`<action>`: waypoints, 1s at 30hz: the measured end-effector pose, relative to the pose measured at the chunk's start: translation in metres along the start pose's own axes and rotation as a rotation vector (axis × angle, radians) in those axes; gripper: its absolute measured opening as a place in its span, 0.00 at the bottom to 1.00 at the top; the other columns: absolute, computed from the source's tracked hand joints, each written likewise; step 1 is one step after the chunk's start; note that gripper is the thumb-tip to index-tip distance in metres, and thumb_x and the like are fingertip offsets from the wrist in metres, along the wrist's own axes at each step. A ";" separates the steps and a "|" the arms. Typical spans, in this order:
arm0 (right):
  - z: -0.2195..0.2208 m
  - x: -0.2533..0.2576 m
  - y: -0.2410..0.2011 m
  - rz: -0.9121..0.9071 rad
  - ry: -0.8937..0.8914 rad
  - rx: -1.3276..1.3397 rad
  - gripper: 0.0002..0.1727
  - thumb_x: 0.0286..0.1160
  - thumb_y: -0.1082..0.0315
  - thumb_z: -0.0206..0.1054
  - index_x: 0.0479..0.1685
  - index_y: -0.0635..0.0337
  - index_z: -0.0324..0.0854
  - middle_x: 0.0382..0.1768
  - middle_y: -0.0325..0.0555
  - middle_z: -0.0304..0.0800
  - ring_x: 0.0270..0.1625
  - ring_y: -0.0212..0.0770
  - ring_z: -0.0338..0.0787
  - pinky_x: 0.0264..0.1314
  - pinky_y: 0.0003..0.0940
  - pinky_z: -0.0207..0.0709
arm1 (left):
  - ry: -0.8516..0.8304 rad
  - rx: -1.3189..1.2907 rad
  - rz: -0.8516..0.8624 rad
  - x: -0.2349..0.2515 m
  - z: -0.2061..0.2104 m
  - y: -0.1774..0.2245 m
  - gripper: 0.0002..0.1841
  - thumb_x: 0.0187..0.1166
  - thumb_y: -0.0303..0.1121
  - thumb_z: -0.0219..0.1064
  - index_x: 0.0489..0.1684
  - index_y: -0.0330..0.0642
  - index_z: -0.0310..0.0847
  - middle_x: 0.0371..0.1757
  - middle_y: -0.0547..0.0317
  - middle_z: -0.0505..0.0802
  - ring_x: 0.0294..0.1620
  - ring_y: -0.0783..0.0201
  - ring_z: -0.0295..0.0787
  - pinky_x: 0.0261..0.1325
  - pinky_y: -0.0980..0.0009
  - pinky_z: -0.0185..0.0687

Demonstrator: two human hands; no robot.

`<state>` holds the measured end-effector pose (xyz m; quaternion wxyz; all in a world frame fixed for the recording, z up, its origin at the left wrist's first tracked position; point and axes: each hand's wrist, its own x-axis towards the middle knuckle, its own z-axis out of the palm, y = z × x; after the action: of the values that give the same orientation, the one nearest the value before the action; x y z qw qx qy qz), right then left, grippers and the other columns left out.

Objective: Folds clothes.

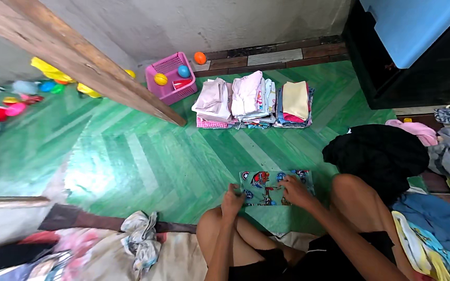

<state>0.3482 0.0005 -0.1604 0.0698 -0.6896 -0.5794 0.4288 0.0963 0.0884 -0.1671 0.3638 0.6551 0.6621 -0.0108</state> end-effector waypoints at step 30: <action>-0.023 -0.015 0.052 0.543 0.105 0.192 0.36 0.81 0.50 0.68 0.74 0.75 0.73 0.76 0.69 0.76 0.82 0.61 0.74 0.81 0.58 0.67 | -0.164 0.163 0.239 0.000 0.033 0.014 0.42 0.75 0.32 0.73 0.92 0.39 0.56 0.87 0.32 0.60 0.69 0.40 0.82 0.69 0.54 0.82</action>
<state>0.4023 -0.0200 -0.1688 0.0473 -0.8310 -0.3257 0.4485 0.1237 0.0741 -0.1845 0.3610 0.7535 0.5444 -0.0745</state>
